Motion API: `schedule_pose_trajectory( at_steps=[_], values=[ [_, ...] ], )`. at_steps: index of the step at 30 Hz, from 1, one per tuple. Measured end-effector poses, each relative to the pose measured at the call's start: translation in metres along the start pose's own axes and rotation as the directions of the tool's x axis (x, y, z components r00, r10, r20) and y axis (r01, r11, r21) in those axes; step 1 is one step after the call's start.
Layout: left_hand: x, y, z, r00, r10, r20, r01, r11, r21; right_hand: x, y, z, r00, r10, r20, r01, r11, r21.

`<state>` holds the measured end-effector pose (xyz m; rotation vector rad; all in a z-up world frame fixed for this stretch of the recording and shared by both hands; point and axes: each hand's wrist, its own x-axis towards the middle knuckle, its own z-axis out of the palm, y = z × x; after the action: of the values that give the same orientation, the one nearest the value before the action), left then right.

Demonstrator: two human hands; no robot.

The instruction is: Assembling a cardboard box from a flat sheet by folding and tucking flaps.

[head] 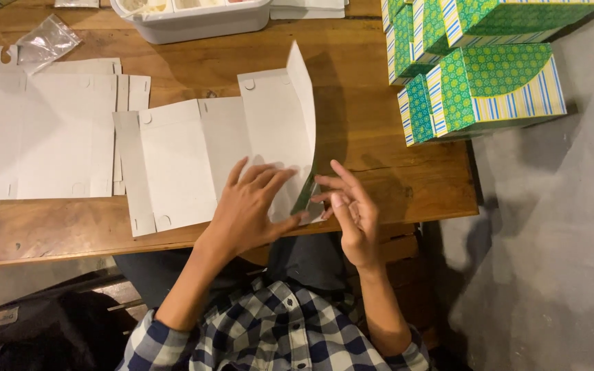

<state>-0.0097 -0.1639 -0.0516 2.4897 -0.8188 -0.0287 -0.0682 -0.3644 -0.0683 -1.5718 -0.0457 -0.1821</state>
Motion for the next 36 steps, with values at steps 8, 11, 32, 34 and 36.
schedule_pose_trajectory(
  at_steps=[8,11,32,34,36],
  values=[
    [0.011,-0.015,0.019,0.991,0.023,-0.135,-0.073,0.925,-0.373,-0.009,-0.012,-0.002,0.990,-0.138,-0.041,0.095,0.841,-0.533],
    [0.016,-0.013,0.008,0.988,0.024,-0.153,-0.092,0.888,-0.450,-0.016,-0.006,-0.005,0.975,-0.221,-0.030,0.121,0.638,-0.760],
    [0.034,-0.014,-0.011,0.988,0.084,-0.130,-0.145,0.792,-0.593,-0.009,-0.003,-0.001,0.972,0.101,-0.214,-0.154,0.958,-0.243],
    [0.034,-0.013,-0.009,0.985,0.103,-0.142,-0.166,0.802,-0.574,-0.006,0.004,-0.003,0.964,0.154,-0.217,-0.192,0.967,-0.165],
    [0.035,-0.017,-0.002,0.981,0.135,-0.139,-0.190,0.806,-0.561,-0.001,0.015,-0.006,0.961,0.188,-0.205,-0.181,0.982,0.055]
  ],
)
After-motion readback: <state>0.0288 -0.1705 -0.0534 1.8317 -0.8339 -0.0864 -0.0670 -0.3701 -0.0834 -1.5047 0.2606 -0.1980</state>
